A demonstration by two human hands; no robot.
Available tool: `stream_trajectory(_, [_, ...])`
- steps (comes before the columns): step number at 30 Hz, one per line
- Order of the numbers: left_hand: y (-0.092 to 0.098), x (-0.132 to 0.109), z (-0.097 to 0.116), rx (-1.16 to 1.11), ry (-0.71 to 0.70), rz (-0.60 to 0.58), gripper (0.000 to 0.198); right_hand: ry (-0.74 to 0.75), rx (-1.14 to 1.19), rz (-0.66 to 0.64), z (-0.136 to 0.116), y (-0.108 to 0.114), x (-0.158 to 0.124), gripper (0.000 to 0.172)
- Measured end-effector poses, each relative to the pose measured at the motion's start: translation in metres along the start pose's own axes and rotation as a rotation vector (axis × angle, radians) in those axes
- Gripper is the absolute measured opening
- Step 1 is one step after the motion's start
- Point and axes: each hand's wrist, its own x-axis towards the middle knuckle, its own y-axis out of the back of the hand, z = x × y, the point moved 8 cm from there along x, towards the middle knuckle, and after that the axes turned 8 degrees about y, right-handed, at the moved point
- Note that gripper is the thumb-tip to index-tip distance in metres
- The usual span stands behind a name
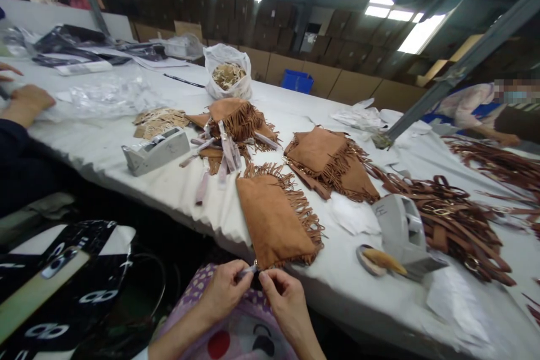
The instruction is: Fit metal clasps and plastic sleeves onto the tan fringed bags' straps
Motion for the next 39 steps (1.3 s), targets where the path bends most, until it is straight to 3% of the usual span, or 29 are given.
stream_trajectory(7, [0.005,-0.004,0.009,0.198,-0.098,0.013,0.025,0.056,-0.235,-0.044,-0.012,-0.01,0.007,0.034])
stream_trajectory(21, [0.002,-0.004,0.005,0.321,-0.185,-0.06,0.024,-0.065,-0.605,-0.016,-0.007,-0.015,0.013,0.038])
stream_trajectory(29, [0.001,-0.003,0.003,0.255,-0.178,-0.056,0.023,-0.091,-0.595,-0.008,-0.004,-0.014,0.018,0.037])
stream_trajectory(35, [0.008,-0.003,-0.004,0.105,-0.109,0.058,0.018,-0.073,-0.54,0.028,-0.003,-0.012,0.018,0.038])
stream_trajectory(39, [0.008,-0.003,0.006,0.106,-0.232,0.009,0.019,-0.042,-0.504,0.056,-0.002,-0.01,0.019,0.037])
